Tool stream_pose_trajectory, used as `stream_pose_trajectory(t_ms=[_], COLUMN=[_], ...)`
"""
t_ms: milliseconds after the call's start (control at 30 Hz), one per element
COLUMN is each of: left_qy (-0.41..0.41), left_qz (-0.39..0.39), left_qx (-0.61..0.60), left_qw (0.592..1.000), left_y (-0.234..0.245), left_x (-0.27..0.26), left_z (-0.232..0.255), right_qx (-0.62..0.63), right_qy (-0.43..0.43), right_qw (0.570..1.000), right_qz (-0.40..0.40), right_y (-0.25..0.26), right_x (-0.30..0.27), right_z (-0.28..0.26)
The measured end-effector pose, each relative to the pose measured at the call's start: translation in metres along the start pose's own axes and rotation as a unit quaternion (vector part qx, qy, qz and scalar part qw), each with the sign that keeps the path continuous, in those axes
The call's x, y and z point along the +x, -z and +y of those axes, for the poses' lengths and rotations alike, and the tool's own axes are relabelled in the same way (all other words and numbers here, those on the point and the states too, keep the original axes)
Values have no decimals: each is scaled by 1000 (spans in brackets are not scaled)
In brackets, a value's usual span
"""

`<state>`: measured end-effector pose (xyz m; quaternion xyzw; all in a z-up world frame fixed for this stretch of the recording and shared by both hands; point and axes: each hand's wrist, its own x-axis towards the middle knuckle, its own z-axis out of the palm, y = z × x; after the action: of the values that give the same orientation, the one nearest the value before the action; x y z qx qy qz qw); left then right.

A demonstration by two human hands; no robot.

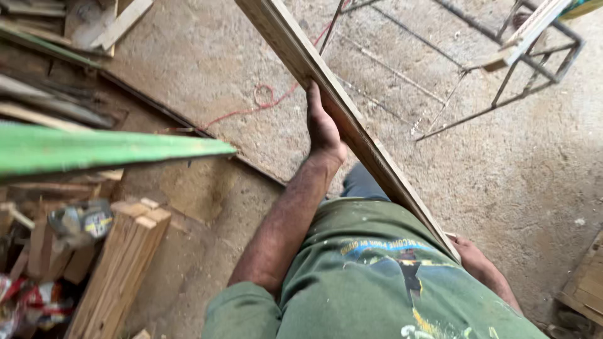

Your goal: The person sands a long decorative wooden molding with a small sanding block, holding the piece with one hand and rubbing the surface with the other. The person flips the molding to sand different sides and continues smoothing the carved profile.

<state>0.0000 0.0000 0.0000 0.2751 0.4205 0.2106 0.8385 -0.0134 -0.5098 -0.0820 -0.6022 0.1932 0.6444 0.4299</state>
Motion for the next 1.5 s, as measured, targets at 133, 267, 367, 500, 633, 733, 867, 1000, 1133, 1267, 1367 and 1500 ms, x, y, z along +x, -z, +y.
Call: stream_pose_trajectory(t_ms=[133, 267, 367, 500, 633, 733, 867, 1000, 1133, 1267, 1367, 1500], left_qy=[37, 14, -26, -68, -15, -26, -80, -97, -43, 36, 55, 111], left_qz=[53, 63, 77, 86, 131, 101, 84, 21, -8, -14, -62, -108], left_qx=[48, 16, 18, 102, 154, 88, 115, 108, 138, 185, 239, 179], left_qw=[997, 998, 997, 989, 979, 991, 987, 989, 989, 982, 967, 972], left_y=[-24, -27, -21, -20, -43, -77, -109, -137, -174, -225, -266, -295], left_x=[39, 99, 161, 254, 325, 379, 438, 516, 610, 690, 754, 797], left_z=[54, 82, 101, 139, 191, 223, 248, 260, 273, 295, 310, 298], right_qx=[-119, -183, -161, -281, -290, -211, -256, -93, -83, -113, -69, 45], right_qy=[-69, -52, -108, -21, -22, -25, -13, -120, 16, -1, 3, -102], right_qw=[983, 970, 965, 947, 951, 972, 951, 971, 974, 952, 951, 936], right_qz=[121, 152, 175, 157, 103, 101, 172, 183, 211, 285, 303, 335], right_y=[-13, -30, -47, -55, -60, -70, -102, -130, -160, -205, -218, -251], right_x=[31, 67, 106, 178, 236, 266, 275, 295, 345, 363, 381, 361], right_z=[-61, -120, -164, -232, -302, -358, -422, -471, -514, -570, -617, -633])
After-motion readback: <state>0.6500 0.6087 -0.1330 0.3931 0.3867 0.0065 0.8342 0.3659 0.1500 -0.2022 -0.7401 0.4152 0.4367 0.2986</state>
